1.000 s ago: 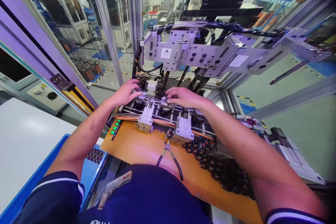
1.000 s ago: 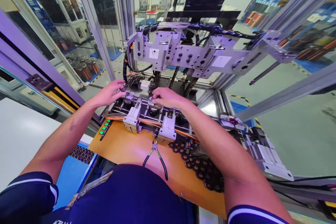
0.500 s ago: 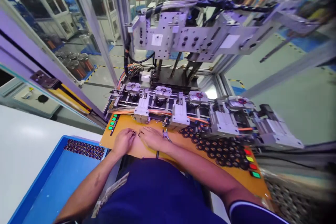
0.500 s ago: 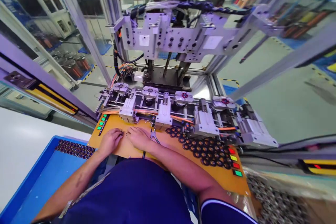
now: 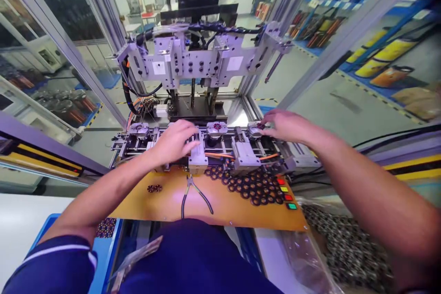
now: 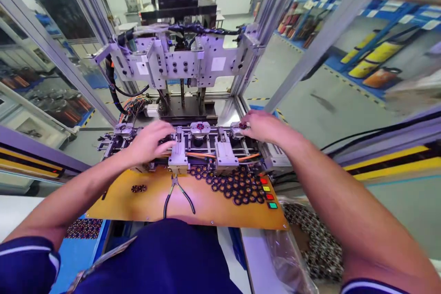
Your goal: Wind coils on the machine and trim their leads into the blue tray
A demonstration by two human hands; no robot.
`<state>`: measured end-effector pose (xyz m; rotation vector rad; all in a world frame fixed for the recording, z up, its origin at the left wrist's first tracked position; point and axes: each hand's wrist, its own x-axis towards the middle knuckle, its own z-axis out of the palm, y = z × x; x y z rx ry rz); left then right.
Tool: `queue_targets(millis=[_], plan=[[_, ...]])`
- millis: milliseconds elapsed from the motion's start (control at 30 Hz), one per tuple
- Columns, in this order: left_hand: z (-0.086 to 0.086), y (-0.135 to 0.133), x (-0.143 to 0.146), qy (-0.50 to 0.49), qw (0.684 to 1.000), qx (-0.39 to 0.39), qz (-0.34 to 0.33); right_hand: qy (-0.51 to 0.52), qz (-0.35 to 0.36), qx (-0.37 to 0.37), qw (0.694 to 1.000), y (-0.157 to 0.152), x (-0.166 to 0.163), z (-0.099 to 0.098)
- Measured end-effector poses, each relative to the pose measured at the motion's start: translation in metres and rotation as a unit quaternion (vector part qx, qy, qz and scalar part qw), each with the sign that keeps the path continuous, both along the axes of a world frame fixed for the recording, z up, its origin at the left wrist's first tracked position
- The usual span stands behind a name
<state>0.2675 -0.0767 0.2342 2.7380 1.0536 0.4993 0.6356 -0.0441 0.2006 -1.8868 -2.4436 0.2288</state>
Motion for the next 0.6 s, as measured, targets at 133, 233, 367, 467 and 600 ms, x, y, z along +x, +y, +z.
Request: queue_targets(millis=[133, 233, 367, 467, 600], plan=[[-0.017, 0.070, 0.069, 0.086, 0.994, -0.059, -0.041, -0.006, -0.010, -0.035, 0.999, 0.016, 0.011, -0.013], [-0.036, 0.088, 0.090, 0.115, 0.989, -0.081, -0.046, 0.004, -0.006, -0.041, 0.999, 0.015, 0.012, -0.019], [-0.045, 0.094, 0.093, 0.147, 0.982, -0.105, -0.047, 0.025, -0.002, -0.040, 0.999, 0.017, 0.017, -0.022], [-0.047, 0.098, 0.092, 0.169, 0.976, -0.128, -0.046, 0.034, -0.001, -0.047, 0.998, 0.020, 0.021, -0.027], [-0.049, 0.104, 0.095, 0.175, 0.971, -0.156, -0.048, 0.051, 0.008, -0.047, 0.998, 0.021, 0.021, -0.036]])
